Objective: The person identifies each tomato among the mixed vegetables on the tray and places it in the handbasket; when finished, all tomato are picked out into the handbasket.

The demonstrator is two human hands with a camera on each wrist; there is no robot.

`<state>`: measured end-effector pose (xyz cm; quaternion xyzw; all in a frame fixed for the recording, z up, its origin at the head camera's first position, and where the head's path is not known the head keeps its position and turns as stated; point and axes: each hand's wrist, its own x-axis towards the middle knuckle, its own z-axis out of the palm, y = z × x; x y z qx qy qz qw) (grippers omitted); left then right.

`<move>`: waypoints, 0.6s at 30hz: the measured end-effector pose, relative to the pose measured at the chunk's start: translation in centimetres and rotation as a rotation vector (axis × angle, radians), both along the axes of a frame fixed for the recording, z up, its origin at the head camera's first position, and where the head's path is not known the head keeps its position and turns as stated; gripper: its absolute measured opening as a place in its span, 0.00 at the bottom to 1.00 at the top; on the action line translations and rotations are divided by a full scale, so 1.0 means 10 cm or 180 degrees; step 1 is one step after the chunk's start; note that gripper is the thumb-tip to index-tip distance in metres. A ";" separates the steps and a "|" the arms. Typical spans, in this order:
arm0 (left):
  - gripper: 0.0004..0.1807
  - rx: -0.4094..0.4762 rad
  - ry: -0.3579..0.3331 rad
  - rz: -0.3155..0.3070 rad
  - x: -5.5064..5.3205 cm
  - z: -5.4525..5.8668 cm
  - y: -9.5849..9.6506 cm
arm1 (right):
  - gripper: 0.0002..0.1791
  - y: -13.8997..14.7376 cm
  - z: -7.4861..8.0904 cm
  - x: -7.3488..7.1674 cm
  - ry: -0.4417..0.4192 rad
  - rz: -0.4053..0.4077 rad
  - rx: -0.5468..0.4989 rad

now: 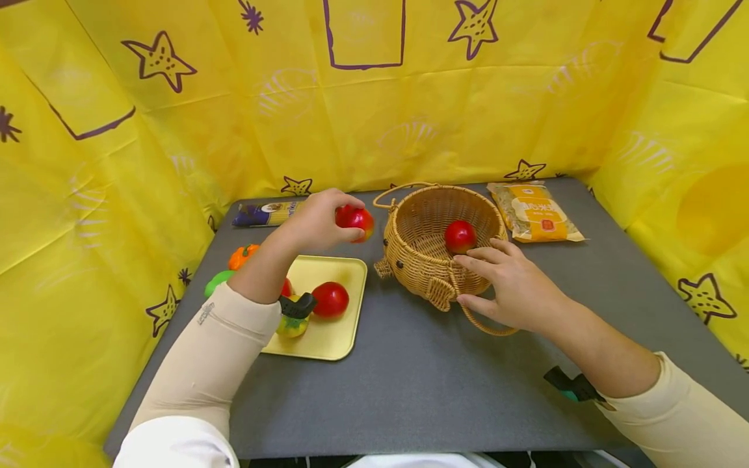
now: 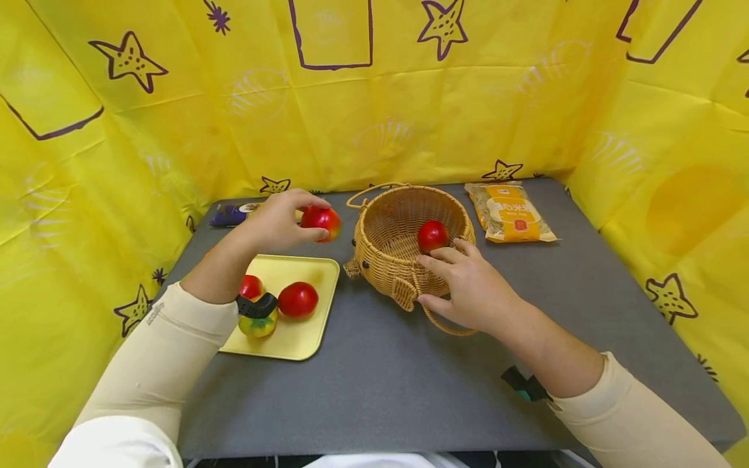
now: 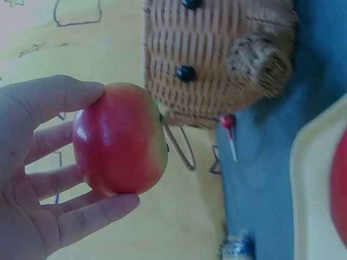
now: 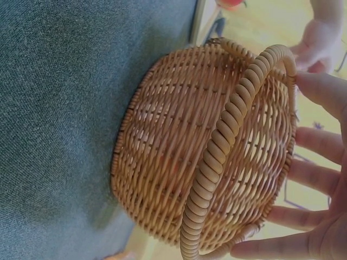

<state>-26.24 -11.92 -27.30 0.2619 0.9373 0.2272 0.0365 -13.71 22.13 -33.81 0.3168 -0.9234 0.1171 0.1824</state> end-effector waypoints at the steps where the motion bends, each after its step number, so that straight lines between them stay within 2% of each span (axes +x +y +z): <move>1: 0.29 0.0032 0.0011 -0.0007 0.00 0.02 0.03 | 0.35 0.00 0.00 0.00 -0.0003 -0.0002 -0.0001; 11: 0.30 0.0283 0.0340 -0.0189 0.00 0.20 0.38 | 0.35 0.01 -0.02 -0.01 0.0004 0.0008 -0.0008; 18: 0.29 0.0286 0.0385 -0.0434 0.02 0.19 0.70 | 0.35 0.01 -0.01 0.00 -0.0048 -0.0020 -0.0004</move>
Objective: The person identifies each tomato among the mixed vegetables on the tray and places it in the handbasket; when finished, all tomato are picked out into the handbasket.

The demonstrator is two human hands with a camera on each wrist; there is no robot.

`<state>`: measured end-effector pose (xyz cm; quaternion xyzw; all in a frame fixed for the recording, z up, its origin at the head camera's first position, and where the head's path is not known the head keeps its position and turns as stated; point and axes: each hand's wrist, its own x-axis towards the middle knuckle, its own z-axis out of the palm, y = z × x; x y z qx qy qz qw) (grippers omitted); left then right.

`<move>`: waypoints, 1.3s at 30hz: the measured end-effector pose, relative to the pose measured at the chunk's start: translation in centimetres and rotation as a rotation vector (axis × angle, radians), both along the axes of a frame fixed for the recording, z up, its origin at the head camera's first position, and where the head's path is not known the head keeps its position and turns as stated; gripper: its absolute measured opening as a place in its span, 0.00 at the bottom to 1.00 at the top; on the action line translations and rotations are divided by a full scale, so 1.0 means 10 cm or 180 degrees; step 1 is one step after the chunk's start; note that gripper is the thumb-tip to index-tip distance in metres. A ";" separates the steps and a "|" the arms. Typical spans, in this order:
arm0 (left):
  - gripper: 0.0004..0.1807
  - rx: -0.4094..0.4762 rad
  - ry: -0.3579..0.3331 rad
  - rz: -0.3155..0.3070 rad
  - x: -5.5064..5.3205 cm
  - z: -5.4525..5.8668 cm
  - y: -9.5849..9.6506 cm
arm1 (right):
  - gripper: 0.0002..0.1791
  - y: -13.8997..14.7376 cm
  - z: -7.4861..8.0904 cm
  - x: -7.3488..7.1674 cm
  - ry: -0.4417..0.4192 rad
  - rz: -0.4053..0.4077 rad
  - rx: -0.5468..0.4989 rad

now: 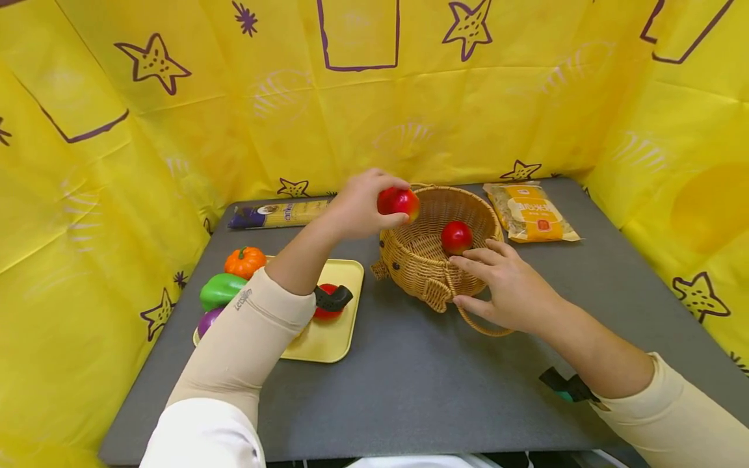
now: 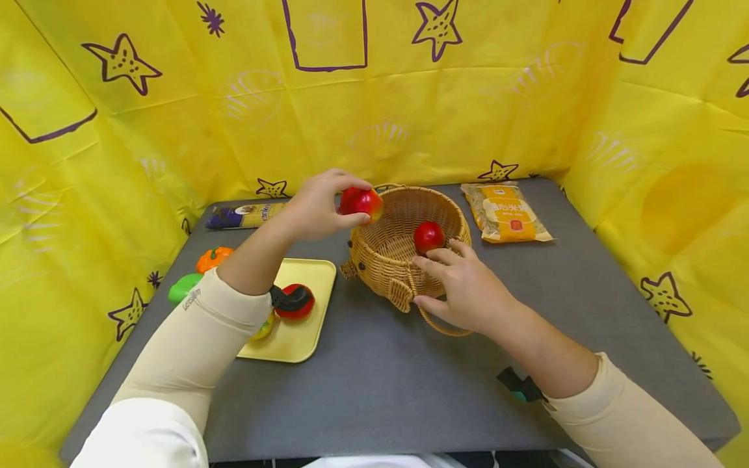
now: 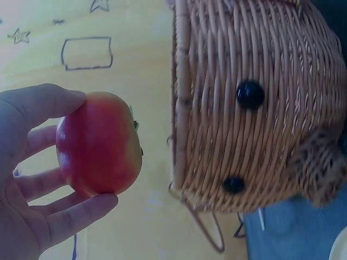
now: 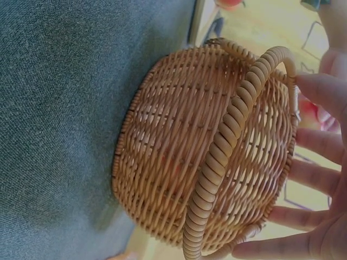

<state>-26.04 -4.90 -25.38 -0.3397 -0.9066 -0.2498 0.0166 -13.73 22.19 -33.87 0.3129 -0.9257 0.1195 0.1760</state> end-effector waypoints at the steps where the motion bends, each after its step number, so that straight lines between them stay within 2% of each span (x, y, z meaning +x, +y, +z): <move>1: 0.29 -0.0020 0.0001 -0.0031 0.00 -0.01 0.04 | 0.35 0.00 0.00 0.00 0.0004 0.0002 0.0000; 5: 0.29 -0.0110 -0.0060 -0.0124 0.02 -0.06 0.17 | 0.36 -0.01 -0.01 -0.01 0.0054 0.0012 -0.0021; 9: 0.29 -0.0320 -0.0089 -0.0171 0.03 -0.15 0.28 | 0.35 -0.01 -0.03 -0.01 0.0099 0.0038 -0.0040; 15: 0.28 -0.0611 -0.0155 -0.0289 0.02 -0.31 0.36 | 0.35 -0.02 -0.04 -0.01 0.0069 0.0017 -0.0042; 19: 0.28 -0.0746 -0.0138 -0.0410 0.05 -0.35 0.38 | 0.35 -0.02 -0.04 -0.01 0.0091 0.0015 -0.0046; 23: 0.30 -0.0880 -0.0094 -0.0445 0.07 -0.35 0.39 | 0.35 -0.02 -0.05 -0.01 0.0102 0.0018 -0.0060; 28: 0.31 -0.0884 -0.0098 -0.0432 0.12 -0.31 0.34 | 0.35 -0.02 -0.05 -0.01 0.0079 0.0006 -0.0050; 39: 0.31 -0.0959 -0.0025 -0.0324 0.26 -0.20 0.06 | 0.36 0.01 -0.04 0.00 0.0115 0.0001 -0.0049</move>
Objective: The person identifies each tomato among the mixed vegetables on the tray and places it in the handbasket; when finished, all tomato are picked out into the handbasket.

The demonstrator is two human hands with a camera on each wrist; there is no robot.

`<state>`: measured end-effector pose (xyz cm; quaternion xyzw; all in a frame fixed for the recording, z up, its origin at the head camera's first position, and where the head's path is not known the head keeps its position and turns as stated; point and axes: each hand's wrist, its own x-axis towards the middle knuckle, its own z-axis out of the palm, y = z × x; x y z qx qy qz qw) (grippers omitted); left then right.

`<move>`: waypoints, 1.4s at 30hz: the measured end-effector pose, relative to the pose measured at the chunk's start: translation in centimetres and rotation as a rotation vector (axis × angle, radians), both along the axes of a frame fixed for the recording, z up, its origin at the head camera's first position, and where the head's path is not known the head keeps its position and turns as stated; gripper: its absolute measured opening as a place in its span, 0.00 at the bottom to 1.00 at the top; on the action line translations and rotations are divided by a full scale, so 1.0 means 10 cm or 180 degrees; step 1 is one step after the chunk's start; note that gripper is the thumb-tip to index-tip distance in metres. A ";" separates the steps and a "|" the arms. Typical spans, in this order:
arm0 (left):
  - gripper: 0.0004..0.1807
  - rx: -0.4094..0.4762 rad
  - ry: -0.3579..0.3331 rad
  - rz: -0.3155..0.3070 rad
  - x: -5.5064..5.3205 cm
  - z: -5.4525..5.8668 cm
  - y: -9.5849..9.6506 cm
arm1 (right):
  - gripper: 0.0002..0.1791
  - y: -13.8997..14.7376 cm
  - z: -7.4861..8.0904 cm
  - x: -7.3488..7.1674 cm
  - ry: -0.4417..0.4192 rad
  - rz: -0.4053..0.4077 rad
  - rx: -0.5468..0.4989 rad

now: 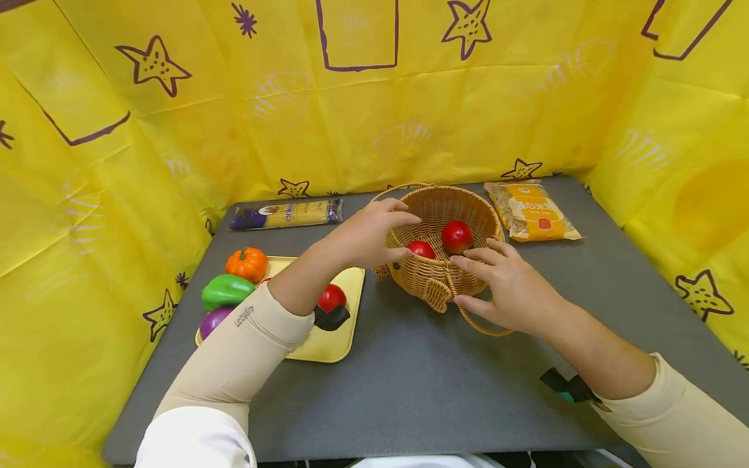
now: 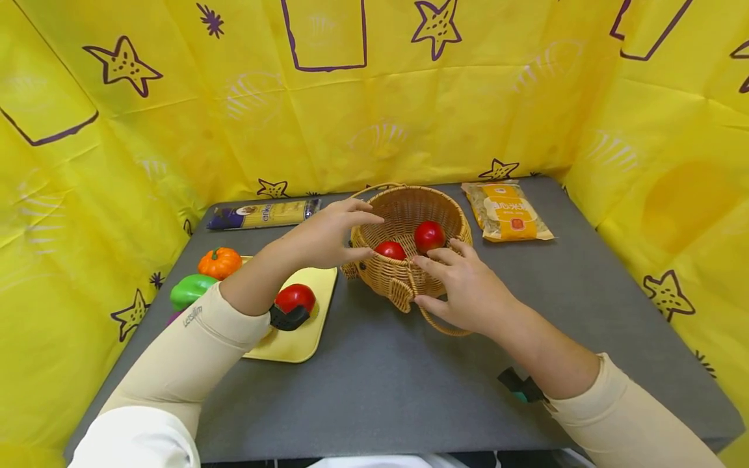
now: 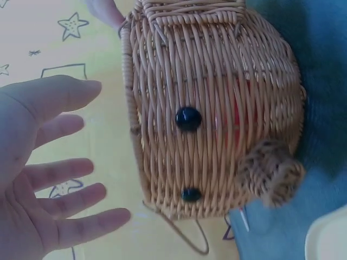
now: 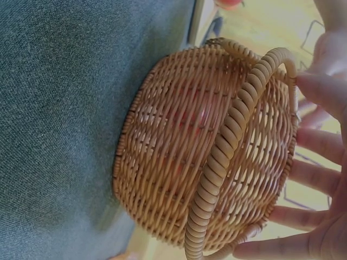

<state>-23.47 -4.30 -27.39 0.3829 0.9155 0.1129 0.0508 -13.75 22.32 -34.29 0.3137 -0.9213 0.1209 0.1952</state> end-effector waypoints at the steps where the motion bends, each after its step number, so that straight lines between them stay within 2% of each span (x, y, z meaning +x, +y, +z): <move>1: 0.31 -0.0023 -0.0013 0.0009 0.01 0.00 -0.05 | 0.35 0.00 0.00 0.00 0.0010 0.0007 -0.0005; 9: 0.32 -0.0222 -0.0176 0.0090 0.08 -0.07 -0.40 | 0.35 -0.02 0.01 0.01 0.0059 0.0012 -0.0040; 16: 0.31 -0.0570 -0.0407 0.0240 0.10 -0.25 -0.66 | 0.35 -0.03 0.01 0.01 0.0064 0.0020 -0.0053; 24: 0.29 -0.0960 -0.0816 0.0366 0.12 -0.43 -0.88 | 0.35 -0.03 0.01 0.02 -0.0003 -0.0008 -0.0051; 30: 0.28 -0.0882 -0.0962 0.0456 0.14 -0.55 -1.01 | 0.35 -0.04 0.01 0.01 0.0036 0.0021 -0.0061; 35: 0.28 -0.0802 -0.0907 0.0454 0.15 -0.61 -1.05 | 0.35 -0.04 0.01 0.01 0.0037 0.0033 -0.0066; 42: 0.26 -0.0741 -0.0863 0.0470 0.15 -0.64 -1.09 | 0.34 -0.05 0.02 0.02 -0.0001 0.0007 -0.0062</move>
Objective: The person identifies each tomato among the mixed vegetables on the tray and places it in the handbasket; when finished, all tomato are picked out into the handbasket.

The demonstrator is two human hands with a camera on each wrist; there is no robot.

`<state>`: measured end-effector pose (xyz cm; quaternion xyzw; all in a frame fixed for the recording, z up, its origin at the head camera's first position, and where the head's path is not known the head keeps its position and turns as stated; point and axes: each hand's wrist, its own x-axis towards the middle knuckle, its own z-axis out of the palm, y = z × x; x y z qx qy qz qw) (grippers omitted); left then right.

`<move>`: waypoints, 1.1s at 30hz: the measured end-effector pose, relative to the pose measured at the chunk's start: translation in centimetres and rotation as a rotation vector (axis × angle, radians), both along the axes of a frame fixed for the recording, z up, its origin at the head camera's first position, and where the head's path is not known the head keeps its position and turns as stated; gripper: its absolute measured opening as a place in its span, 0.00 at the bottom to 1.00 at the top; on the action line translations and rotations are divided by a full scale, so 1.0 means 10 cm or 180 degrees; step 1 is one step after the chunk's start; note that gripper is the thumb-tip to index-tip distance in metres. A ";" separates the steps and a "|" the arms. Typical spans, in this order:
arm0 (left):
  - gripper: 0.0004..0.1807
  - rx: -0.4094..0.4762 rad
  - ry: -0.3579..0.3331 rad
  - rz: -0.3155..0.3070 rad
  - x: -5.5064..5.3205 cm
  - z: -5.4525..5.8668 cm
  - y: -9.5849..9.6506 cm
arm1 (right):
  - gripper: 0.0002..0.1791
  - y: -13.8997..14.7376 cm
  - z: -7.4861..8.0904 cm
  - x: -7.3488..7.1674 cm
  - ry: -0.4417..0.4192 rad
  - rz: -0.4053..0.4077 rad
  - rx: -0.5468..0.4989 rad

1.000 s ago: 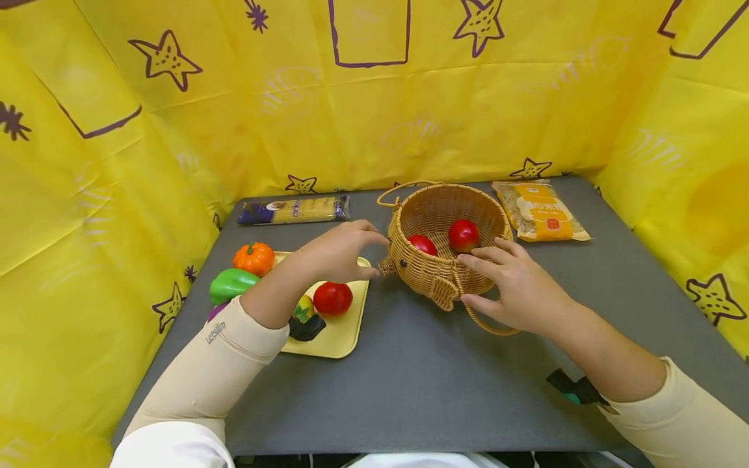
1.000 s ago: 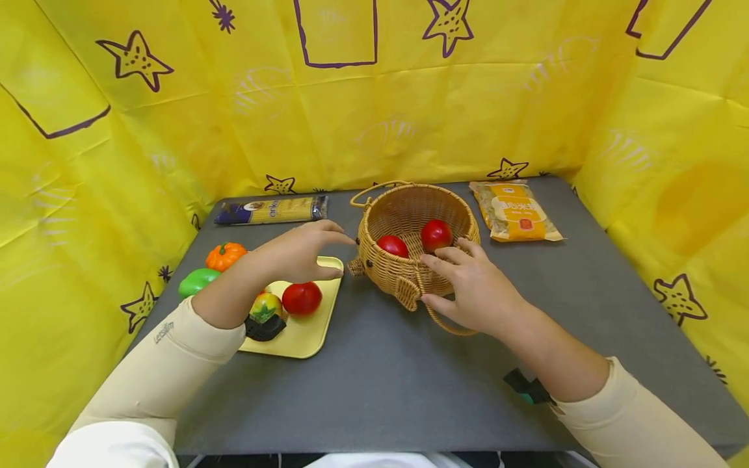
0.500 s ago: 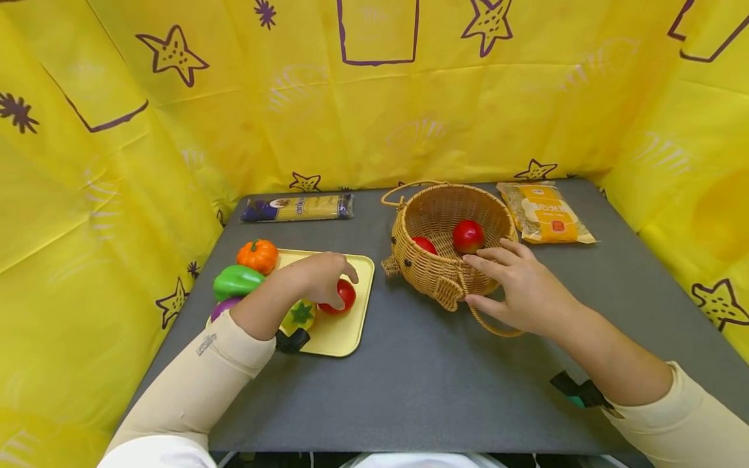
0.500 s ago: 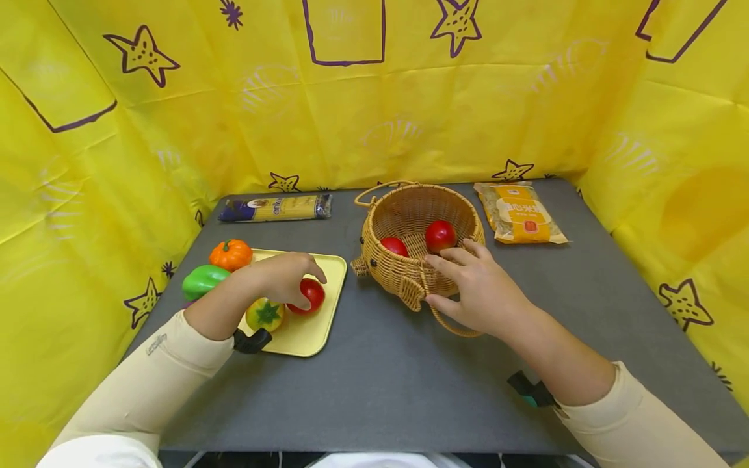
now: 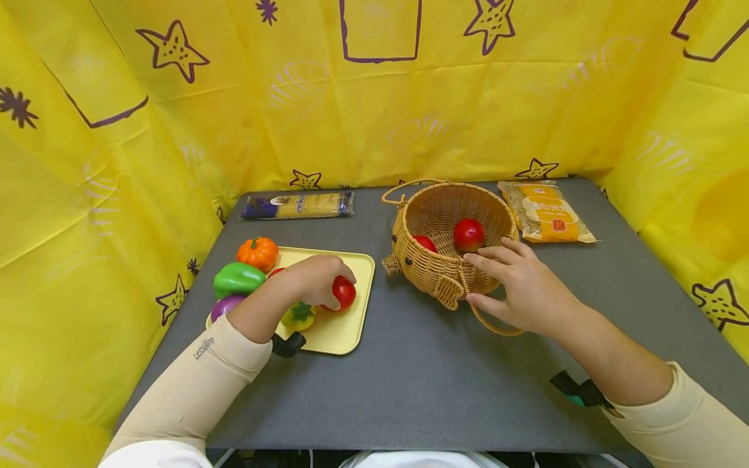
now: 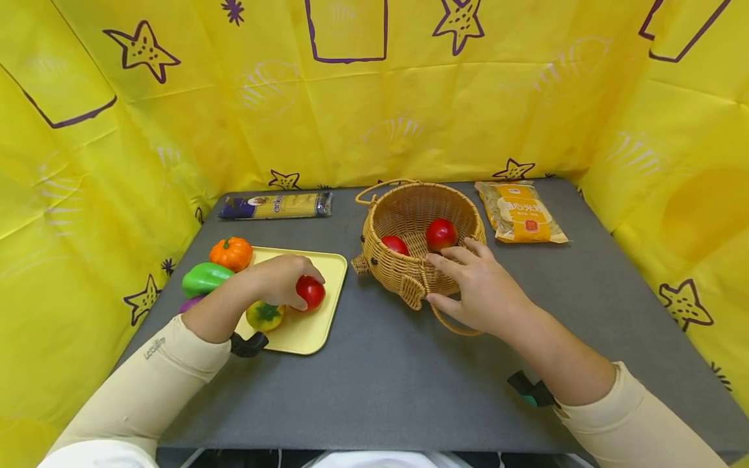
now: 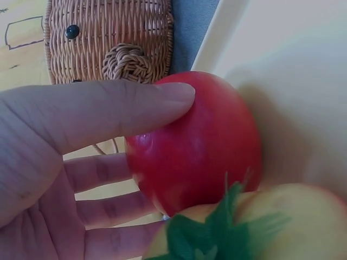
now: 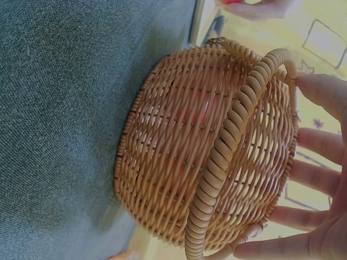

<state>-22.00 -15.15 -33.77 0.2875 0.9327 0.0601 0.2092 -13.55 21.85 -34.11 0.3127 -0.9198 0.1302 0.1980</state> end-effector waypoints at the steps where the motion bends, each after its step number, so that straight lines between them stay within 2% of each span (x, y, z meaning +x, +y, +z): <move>1: 0.26 0.0014 0.0009 0.0002 0.00 0.00 -0.01 | 0.34 0.00 0.00 0.00 -0.0002 -0.0004 -0.0001; 11: 0.26 0.0190 -0.0035 0.0042 -0.02 -0.01 -0.05 | 0.34 -0.01 0.01 0.00 -0.0043 -0.0018 0.0010; 16: 0.25 0.0380 0.0059 0.0017 -0.04 0.04 -0.04 | 0.34 0.00 0.00 -0.01 -0.0024 -0.0013 0.0020; 20: 0.26 0.0504 0.0243 -0.0026 -0.05 0.12 -0.01 | 0.34 0.00 -0.01 -0.01 -0.0042 -0.0024 0.0032; 25: 0.27 0.0592 0.0385 0.0017 -0.10 0.25 0.04 | 0.34 0.00 -0.01 -0.01 -0.0055 -0.0020 0.0048; 33: 0.26 0.0824 0.0571 -0.0061 -0.23 0.48 0.20 | 0.35 0.00 -0.01 -0.02 0.0024 -0.0002 0.0048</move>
